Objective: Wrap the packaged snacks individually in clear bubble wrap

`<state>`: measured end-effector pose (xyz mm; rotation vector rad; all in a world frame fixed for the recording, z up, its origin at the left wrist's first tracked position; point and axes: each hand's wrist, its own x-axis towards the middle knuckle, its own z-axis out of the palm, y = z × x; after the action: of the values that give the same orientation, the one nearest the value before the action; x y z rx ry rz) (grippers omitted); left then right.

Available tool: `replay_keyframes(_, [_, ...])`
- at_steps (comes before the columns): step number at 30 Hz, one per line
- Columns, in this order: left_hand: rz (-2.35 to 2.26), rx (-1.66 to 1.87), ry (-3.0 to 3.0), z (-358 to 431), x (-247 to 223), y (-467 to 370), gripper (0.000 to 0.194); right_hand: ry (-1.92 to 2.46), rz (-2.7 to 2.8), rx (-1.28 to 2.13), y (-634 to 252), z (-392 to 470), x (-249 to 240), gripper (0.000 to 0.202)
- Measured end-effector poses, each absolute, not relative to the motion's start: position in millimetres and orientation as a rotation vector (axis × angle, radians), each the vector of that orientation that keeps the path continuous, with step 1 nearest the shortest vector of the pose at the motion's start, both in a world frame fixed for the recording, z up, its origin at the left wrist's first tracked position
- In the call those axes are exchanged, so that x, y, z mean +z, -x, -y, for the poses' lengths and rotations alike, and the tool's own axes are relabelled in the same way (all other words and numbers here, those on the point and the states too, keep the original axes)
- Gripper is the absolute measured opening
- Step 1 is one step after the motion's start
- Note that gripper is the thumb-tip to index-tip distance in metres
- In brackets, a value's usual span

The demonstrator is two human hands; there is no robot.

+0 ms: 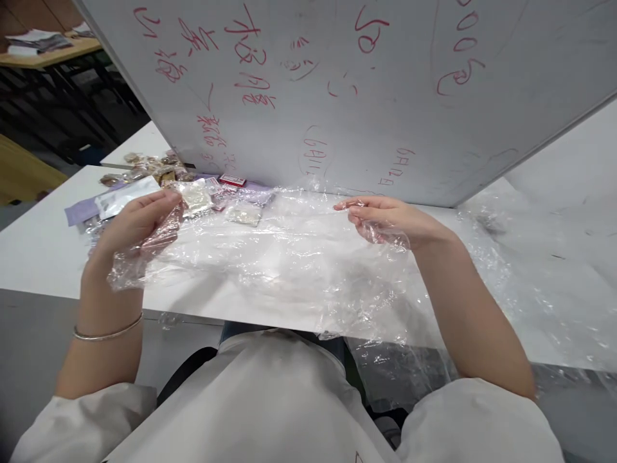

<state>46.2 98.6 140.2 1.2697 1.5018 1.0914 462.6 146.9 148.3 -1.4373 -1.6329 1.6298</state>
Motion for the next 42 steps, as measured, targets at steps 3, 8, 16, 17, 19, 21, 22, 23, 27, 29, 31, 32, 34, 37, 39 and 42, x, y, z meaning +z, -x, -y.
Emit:
replay_keyframes(3, [-1.526, 0.979, -1.213, -103.9, 119.1, -43.0, 0.031, 1.525, 1.639, 1.44, -467.0, -168.1, 141.6, 0.031])
replay_keyframes(8, [-1.683, 0.645, -1.227, -120.9, 64.2, -44.1, 0.035, 1.711, 1.567, 1.391, -474.6, -200.4, 112.3, 0.049])
replay_keyframes(16, [-1.976, 0.6, -2.133, -195.7, 82.6, -49.2, 0.042, 1.992, 1.99, 1.452, -459.5, -146.1, 93.8, 0.074])
replay_keyframes(17, [-1.973, 0.667, -2.211, -210.9, 94.5, -54.2, 0.042, 1.973, 1.973, 1.506, -457.4, -136.4, 90.5, 0.067])
replay_keyframes(19, [-1.82, 0.826, -2.307, -235.0, 118.1, -68.7, 0.052, 1.944, 1.827, 1.56, -453.5, -115.5, 82.6, 0.055])
replay_keyframes(21, [-1.594, 0.957, -2.349, -241.0, 134.5, -87.0, 0.065, 1.928, 1.637, 1.535, -449.9, -92.0, 75.1, 0.058])
replay_keyframes(22, [-1.503, 1.011, -2.352, -235.1, 137.7, -96.4, 0.067, 1.928, 1.589, 1.515, -448.4, -79.9, 72.9, 0.062])
replay_keyframes(23, [-1.435, 1.053, -2.347, -223.2, 136.5, -105.3, 0.065, 1.942, 1.601, 1.481, -447.3, -68.4, 72.4, 0.068])
replay_keyframes(27, [-1.131, 0.716, -2.503, -142.1, 90.9, -129.9, 0.037, 2.17, 1.954, 0.76, -441.8, -45.0, 84.8, 0.081])
replay_keyframes(29, [-0.938, 0.439, -2.633, -104.3, 56.7, -133.8, 0.037, 2.002, 2.157, 0.426, -432.7, -54.5, 87.9, 0.074])
replay_keyframes(31, [-0.888, 0.312, -2.688, -79.1, 29.6, -132.2, 0.03, 1.572, 2.462, 0.436, -416.6, -74.7, 78.0, 0.064])
replay_keyframes(32, [-0.891, 0.281, -2.696, -71.0, 21.3, -129.4, 0.024, 1.331, 2.616, 0.497, -406.8, -85.9, 67.6, 0.061])
replay_keyframes(34, [-0.911, 0.258, -2.665, -60.9, 17.2, -120.3, 0.027, 1.069, 2.807, 0.545, -387.6, -104.0, 39.9, 0.061])
replay_keyframes(37, [-0.921, 0.251, -2.484, -54.2, 34.9, -99.8, 0.032, 1.351, 2.796, 0.468, -371.1, -110.3, 1.4, 0.075])
replay_keyframes(39, [-0.893, 0.195, -2.269, -56.2, 50.7, -82.7, 0.027, 1.629, 2.709, 0.441, -370.2, -103.2, -8.7, 0.085])
replay_keyframes(42, [-1.089, 0.238, -2.039, -78.1, 59.8, -56.3, 0.024, 1.893, 2.629, 0.451, -371.1, -95.1, 4.5, 0.091])
